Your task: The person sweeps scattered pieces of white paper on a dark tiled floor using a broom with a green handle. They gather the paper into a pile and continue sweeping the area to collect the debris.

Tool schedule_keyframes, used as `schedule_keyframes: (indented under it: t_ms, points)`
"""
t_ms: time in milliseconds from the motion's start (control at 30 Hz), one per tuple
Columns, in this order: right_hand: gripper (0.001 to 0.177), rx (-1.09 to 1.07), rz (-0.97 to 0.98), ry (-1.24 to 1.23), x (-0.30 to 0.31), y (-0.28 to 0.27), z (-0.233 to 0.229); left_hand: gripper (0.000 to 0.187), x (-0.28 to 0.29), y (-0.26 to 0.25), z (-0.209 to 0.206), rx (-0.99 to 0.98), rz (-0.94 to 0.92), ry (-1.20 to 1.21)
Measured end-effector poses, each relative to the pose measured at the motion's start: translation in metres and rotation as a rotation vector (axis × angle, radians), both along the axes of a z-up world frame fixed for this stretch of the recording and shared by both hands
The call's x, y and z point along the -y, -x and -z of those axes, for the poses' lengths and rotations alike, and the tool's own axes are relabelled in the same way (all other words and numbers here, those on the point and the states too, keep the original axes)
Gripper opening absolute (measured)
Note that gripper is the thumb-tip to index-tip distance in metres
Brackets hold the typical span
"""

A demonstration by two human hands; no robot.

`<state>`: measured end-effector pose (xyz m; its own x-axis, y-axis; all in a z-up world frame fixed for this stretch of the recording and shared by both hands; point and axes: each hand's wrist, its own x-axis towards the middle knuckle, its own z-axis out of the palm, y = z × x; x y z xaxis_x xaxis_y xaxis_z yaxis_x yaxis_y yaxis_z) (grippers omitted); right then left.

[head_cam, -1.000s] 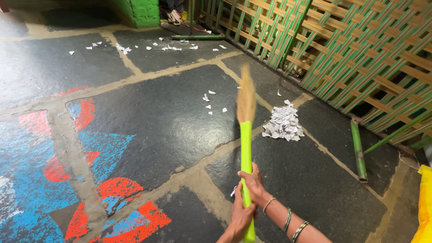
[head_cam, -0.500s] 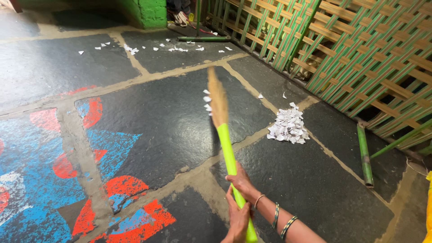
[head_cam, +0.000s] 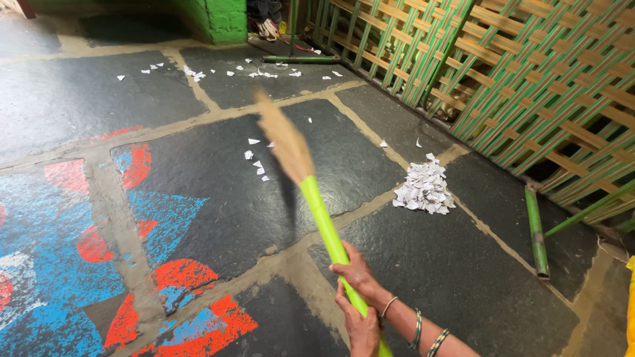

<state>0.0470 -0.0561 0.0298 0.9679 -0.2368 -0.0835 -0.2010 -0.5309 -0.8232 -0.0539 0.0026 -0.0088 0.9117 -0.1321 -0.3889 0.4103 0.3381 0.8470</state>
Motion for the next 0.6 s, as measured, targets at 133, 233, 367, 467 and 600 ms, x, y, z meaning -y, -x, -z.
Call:
schedule_keyframes:
  t_ms: [133, 233, 367, 467, 600]
  points:
    - [0.054, -0.088, 0.296, -0.243, 0.026, -0.009, 0.007, 0.087, -0.004, -0.017, -0.014, 0.041, 0.151, 0.119]
    - [0.046, 0.087, 0.358, -0.083, 0.063, -0.017, 0.027, 0.084, -0.004, -0.033, -0.020, 0.064, 0.278, 0.191]
    - [0.039, 0.049, 0.451, -0.239, 0.094, -0.032, 0.058, 0.079, -0.007, -0.053, -0.025, 0.080, 0.414, 0.207]
    - [0.036, 0.043, 0.417, -0.293, 0.097, -0.041, 0.074, 0.080, -0.014, -0.055, -0.028, 0.041, 0.410, 0.193]
    - [0.037, 0.037, 0.303, -0.320, 0.077, -0.049, 0.077, 0.080, -0.024, -0.049, -0.028, 0.045, 0.313, 0.196]
